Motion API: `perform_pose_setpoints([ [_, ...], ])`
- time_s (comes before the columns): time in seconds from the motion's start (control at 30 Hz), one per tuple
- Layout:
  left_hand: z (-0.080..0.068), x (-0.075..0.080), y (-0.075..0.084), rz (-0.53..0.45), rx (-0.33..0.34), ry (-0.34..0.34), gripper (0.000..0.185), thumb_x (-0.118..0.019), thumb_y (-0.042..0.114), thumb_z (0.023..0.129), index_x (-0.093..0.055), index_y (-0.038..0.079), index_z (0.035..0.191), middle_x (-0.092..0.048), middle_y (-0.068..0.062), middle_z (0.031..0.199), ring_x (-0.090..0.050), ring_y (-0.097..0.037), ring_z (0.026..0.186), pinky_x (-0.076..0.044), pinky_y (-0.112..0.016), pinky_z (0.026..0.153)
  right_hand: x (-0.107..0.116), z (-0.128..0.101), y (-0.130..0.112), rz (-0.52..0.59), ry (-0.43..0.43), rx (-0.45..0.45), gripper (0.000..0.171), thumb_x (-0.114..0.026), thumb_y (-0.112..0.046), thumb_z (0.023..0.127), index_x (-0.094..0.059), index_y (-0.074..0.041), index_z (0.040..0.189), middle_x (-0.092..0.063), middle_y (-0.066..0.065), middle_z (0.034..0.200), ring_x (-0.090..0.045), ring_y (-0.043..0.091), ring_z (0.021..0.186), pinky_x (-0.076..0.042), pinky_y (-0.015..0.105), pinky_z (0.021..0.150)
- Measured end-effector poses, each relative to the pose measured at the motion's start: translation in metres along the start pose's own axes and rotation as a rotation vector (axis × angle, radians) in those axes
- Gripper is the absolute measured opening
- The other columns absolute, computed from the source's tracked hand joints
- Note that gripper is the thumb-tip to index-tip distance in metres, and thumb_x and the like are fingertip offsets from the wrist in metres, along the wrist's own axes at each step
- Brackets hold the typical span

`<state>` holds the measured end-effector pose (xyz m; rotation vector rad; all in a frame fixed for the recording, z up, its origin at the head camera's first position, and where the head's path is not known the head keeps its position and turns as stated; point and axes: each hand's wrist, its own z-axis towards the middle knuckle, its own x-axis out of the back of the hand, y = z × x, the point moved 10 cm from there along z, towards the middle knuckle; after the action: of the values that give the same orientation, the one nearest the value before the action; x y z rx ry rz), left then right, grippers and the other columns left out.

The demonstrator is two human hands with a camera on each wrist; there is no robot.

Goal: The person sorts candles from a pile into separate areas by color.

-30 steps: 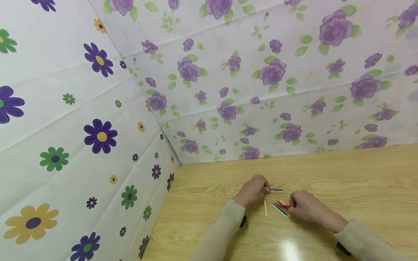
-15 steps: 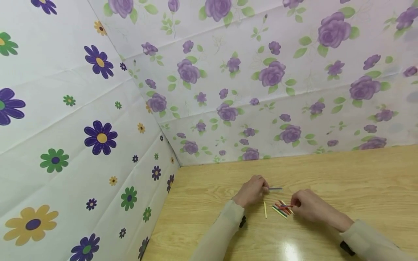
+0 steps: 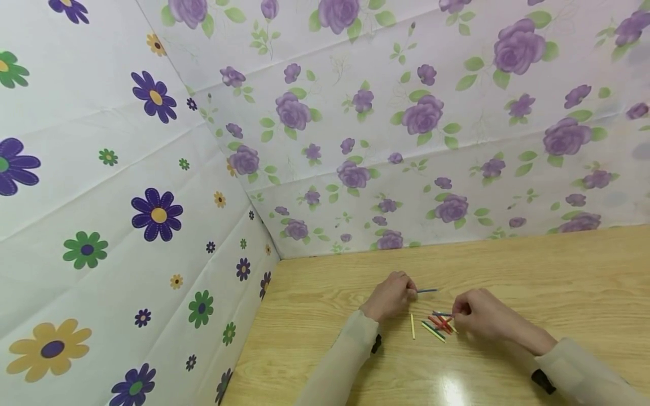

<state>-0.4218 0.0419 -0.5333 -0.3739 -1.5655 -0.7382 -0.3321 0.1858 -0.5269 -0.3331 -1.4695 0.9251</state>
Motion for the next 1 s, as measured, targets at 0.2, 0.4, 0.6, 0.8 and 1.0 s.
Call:
perform_pose_setpoints([
  [0.2,-0.001,0.003,-0.001,-0.001,0.000,0.011,0.017,-0.059,0.020,0.114,-0.075,0.016,0.110,-0.070,0.006,0.110,-0.062,-0.007,0.107,-0.055,-0.019,0.090,0.008,0.004,-0.003,-0.020,0.042,0.012,0.014,-0.069,-0.001,0.091,-0.078,-0.011,0.086,-0.065,-0.010,0.074,-0.049,-0.002,0.065,-0.043,0.019,0.059],
  [0.4,0.001,0.003,-0.003,-0.025,0.019,0.009,0.017,-0.061,0.024,0.114,-0.075,0.017,0.112,-0.071,0.006,0.111,-0.062,-0.007,0.108,-0.055,-0.019,0.091,0.015,0.006,0.001,-0.044,0.079,0.015,0.012,-0.071,-0.002,0.096,-0.080,-0.009,0.090,-0.068,-0.008,0.079,-0.049,-0.003,0.068,-0.044,0.020,0.061],
  [0.6,0.003,0.007,-0.006,-0.035,0.033,0.040,0.017,-0.062,0.025,0.114,-0.076,0.016,0.114,-0.072,0.005,0.112,-0.062,-0.007,0.107,-0.055,-0.019,0.088,0.021,0.010,0.008,-0.071,0.089,-0.002,0.009,-0.072,-0.006,0.099,-0.080,-0.006,0.094,-0.070,-0.007,0.081,-0.049,-0.002,0.069,-0.044,0.021,0.061],
  [0.8,0.005,0.012,-0.006,-0.021,0.043,0.079,0.017,-0.064,0.025,0.112,-0.079,0.016,0.112,-0.074,0.004,0.108,-0.063,-0.007,0.103,-0.054,-0.018,0.083,0.026,0.013,0.017,-0.075,0.105,-0.025,0.011,-0.071,-0.008,0.103,-0.080,-0.003,0.099,-0.073,-0.002,0.084,-0.051,0.001,0.071,-0.044,0.022,0.062],
  [1.0,0.006,0.019,-0.007,0.002,0.064,0.125,0.018,-0.067,0.025,0.110,-0.083,0.016,0.108,-0.077,0.004,0.106,-0.065,-0.008,0.102,-0.055,-0.018,0.082,0.032,0.018,0.027,-0.067,0.118,-0.065,0.013,-0.070,-0.008,0.104,-0.080,0.001,0.101,-0.076,0.005,0.087,-0.053,0.006,0.070,-0.045,0.023,0.060],
])
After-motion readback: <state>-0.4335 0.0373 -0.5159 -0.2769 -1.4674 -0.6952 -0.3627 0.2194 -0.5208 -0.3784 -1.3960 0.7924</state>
